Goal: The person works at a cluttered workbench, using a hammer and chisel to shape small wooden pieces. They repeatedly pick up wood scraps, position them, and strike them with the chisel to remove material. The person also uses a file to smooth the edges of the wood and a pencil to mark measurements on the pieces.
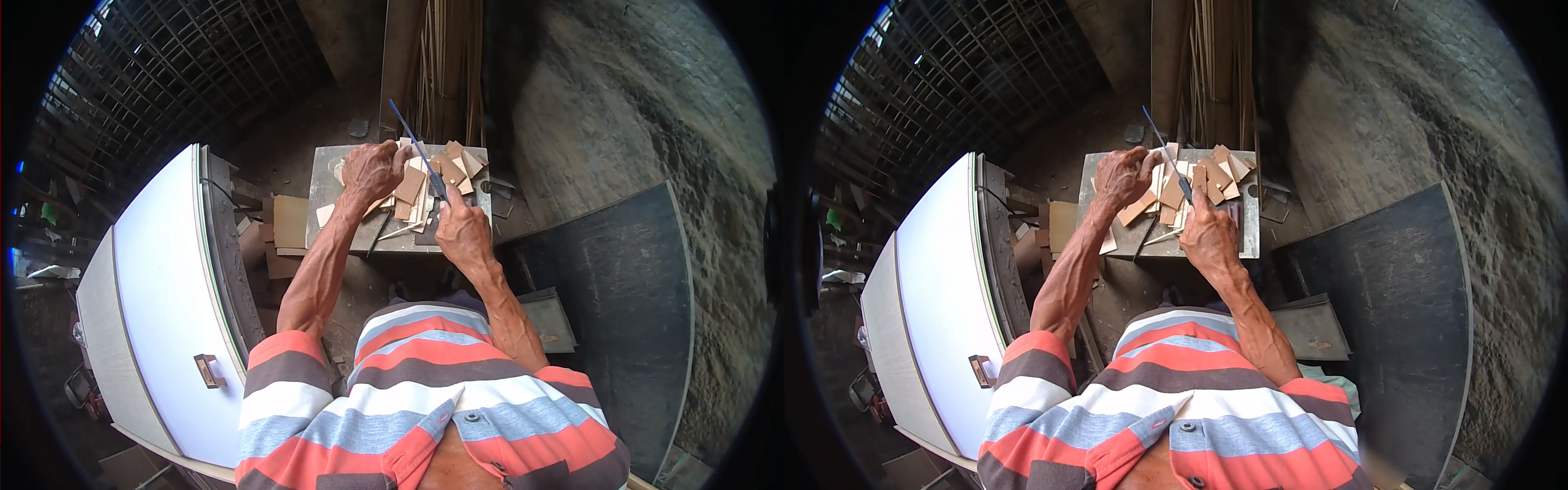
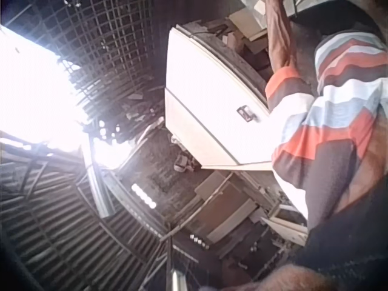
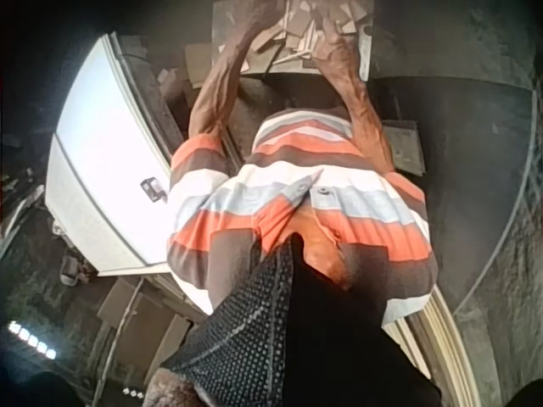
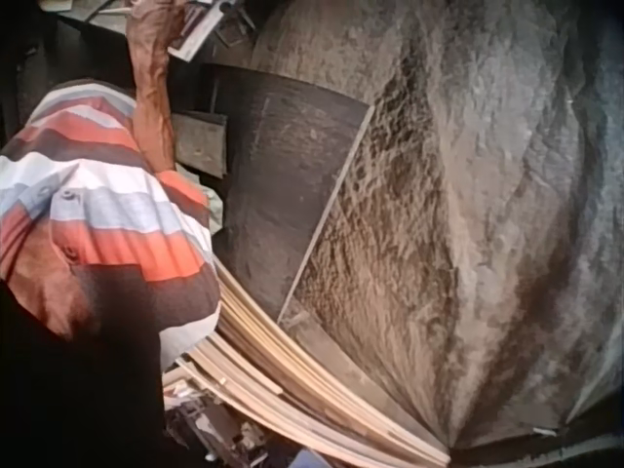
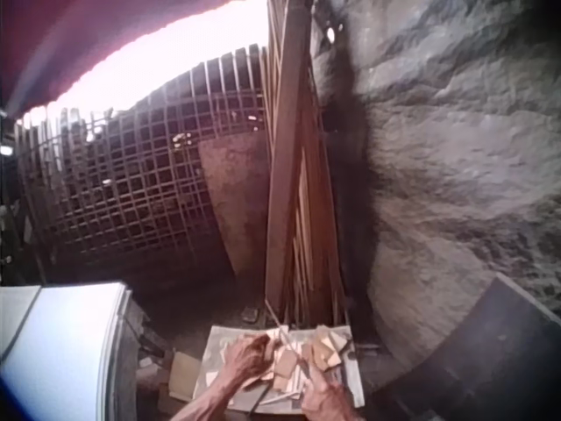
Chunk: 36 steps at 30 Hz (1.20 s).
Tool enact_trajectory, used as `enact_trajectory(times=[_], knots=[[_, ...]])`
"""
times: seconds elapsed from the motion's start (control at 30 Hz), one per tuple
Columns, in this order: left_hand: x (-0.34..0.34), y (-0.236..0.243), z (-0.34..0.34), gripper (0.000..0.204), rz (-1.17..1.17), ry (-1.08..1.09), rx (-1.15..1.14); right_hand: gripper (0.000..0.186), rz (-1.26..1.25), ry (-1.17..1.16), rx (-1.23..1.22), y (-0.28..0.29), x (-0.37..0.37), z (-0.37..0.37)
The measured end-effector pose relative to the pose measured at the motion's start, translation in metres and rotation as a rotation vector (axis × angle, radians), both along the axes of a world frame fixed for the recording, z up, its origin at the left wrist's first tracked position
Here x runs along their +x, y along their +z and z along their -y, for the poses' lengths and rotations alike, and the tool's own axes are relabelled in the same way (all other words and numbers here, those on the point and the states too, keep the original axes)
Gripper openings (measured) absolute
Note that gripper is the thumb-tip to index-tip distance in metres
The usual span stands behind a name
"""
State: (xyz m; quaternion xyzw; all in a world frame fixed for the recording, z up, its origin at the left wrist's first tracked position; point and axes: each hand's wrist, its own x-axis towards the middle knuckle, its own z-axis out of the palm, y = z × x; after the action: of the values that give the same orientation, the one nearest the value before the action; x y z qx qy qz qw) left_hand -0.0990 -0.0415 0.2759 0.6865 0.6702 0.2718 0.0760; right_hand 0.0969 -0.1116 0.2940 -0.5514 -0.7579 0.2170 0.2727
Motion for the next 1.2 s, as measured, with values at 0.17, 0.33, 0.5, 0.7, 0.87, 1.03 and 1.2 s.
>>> enact_trajectory(times=[0.17, 0.33, 0.5, 0.7, 0.87, 1.03, 1.2], knots=[[-0.004, -0.003, -0.002, 0.032, 0.024, -0.095, -0.003, 0.03, 0.018, -0.016, -0.093, 0.006, 0.005, 0.008], [0.003, -0.004, 0.001, 0.03, 0.055, -0.049, -0.103, 0.03, 0.041, -0.051, -0.102, 0.003, 0.015, 0.029], [0.002, -0.001, -0.002, 0.03, 0.093, -0.024, -0.1, 0.024, 0.024, -0.048, -0.1, 0.01, 0.006, 0.015], [0.009, -0.006, 0.0, 0.033, 0.073, -0.077, -0.066, 0.021, 0.065, -0.054, -0.102, -0.002, 0.0, -0.003], [0.004, -0.007, 0.001, 0.037, 0.064, -0.072, -0.046, 0.021, 0.022, -0.059, -0.073, -0.005, -0.006, 0.003], [-0.012, -0.019, 0.007, 0.028, -0.057, -0.08, -0.046, 0.022, 0.04, -0.04, -0.162, 0.003, -0.004, 0.024], [-0.039, -0.006, -0.004, 0.026, 0.053, -0.058, -0.073, 0.016, 0.044, -0.006, -0.136, -0.002, -0.018, 0.001]])
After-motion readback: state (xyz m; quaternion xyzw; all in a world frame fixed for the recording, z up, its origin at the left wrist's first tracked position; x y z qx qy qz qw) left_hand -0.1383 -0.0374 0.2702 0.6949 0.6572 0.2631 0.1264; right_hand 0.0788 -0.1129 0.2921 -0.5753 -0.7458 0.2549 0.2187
